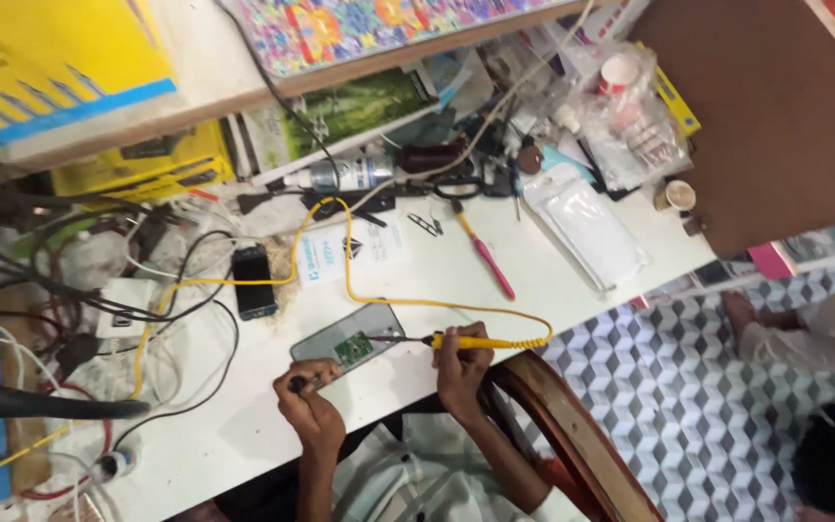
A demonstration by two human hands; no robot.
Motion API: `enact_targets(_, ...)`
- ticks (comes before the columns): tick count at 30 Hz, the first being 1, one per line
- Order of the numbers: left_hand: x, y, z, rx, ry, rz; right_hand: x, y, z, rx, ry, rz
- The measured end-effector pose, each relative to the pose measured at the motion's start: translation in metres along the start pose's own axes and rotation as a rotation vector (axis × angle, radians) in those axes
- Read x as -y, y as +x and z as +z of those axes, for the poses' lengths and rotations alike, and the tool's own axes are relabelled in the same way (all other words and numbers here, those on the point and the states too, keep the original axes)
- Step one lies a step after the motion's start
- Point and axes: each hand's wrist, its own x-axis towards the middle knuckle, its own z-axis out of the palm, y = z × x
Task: The person cleans the back of a smartphone with a toothbrush, then uses a soldering iron and tweezers to work on a small green circuit board placed on the phone's back cover.
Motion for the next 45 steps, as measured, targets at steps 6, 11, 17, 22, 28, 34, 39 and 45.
enact_targets(6, 0.0, -0.003, -0.001, 0.001, -0.012, 0.019, -0.004, -0.003, 0.0, 0.013, 0.038, 0.0)
enact_targets(11, 0.003, -0.004, 0.004, -0.027, -0.093, -0.011, -0.004, -0.003, -0.001, -0.012, -0.028, -0.032)
enact_targets(17, 0.005, 0.0, -0.001, -0.017, -0.032, -0.019, -0.002, 0.0, 0.003, -0.013, -0.004, -0.064)
enact_targets(22, -0.003, -0.003, 0.002, -0.022, -0.01, -0.024, 0.001, -0.004, 0.001, -0.014, 0.007, -0.009)
enact_targets(28, -0.008, -0.002, 0.002, 0.013, -0.015, -0.003, -0.009, -0.008, 0.0, -0.031, 0.032, -0.084)
enact_targets(34, -0.012, 0.003, 0.002, 0.022, -0.023, 0.004, -0.012, -0.01, -0.003, -0.018, 0.02, -0.103)
enact_targets(39, -0.015, -0.001, 0.0, 0.024, -0.016, -0.001, -0.012, -0.015, -0.005, -0.027, 0.005, -0.094)
enact_targets(45, -0.011, 0.005, 0.002, 0.016, 0.0, 0.022, -0.007, -0.008, 0.001, -0.017, 0.039, -0.11)
